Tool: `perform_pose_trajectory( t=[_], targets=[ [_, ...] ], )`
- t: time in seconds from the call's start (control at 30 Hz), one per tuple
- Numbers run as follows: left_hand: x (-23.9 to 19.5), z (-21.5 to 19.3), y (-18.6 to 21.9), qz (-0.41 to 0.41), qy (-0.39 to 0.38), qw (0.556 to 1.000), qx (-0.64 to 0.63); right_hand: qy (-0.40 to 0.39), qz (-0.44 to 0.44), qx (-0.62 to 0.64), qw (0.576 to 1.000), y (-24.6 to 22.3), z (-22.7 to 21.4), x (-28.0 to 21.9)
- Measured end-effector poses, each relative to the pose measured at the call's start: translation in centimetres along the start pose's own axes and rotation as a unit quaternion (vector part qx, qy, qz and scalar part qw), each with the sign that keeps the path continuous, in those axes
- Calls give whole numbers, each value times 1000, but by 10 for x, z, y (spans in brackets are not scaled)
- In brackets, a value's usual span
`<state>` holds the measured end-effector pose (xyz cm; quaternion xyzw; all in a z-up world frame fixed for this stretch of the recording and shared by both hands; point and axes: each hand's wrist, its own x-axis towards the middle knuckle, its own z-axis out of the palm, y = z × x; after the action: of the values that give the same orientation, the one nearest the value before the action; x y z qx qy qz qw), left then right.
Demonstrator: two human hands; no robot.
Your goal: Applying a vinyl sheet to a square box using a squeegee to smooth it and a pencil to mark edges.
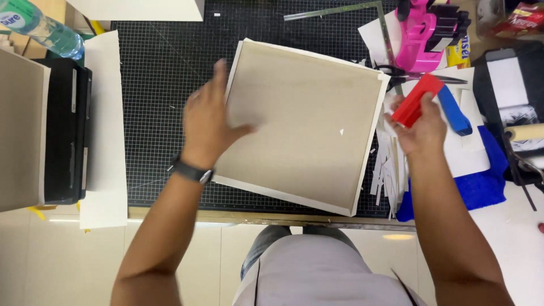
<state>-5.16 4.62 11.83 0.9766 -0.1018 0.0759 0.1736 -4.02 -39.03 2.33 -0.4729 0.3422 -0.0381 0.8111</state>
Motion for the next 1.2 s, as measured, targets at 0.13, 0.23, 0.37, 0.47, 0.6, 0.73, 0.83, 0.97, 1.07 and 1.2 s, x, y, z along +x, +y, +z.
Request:
perform_pose_trajectory(
  t=[0.13,0.23,0.37,0.47,0.6,0.73,0.83,0.97,1.07,1.2],
  targets=[
    [98,74,54,134,-5,991,16,4,-14,44,999,-4,-27,32],
    [163,126,87,187,-116,974,51,-6,-38,46,998,-11,-28,26],
    [222,220,92,201,-326,922,54,-15,-160,-124,979,-15,-20,16],
    [209,253,74,225,-340,913,24,-37,-324,-284,902,-20,0,0],
    [153,209,70,260,-269,926,46,-82,-570,-445,685,-18,47,-7],
    [115,166,79,225,-284,930,57,-75,-614,-543,568,19,75,35],
    [96,152,85,197,-274,939,66,-64,-642,-606,465,46,75,47],
    [83,159,88,188,-222,954,67,-59,-598,-667,440,62,61,43],
    [77,169,83,194,-177,963,56,-49,-595,-677,430,69,60,37],
    [65,179,78,212,-72,974,14,-30,-593,-685,422,74,58,15]
  ],
)
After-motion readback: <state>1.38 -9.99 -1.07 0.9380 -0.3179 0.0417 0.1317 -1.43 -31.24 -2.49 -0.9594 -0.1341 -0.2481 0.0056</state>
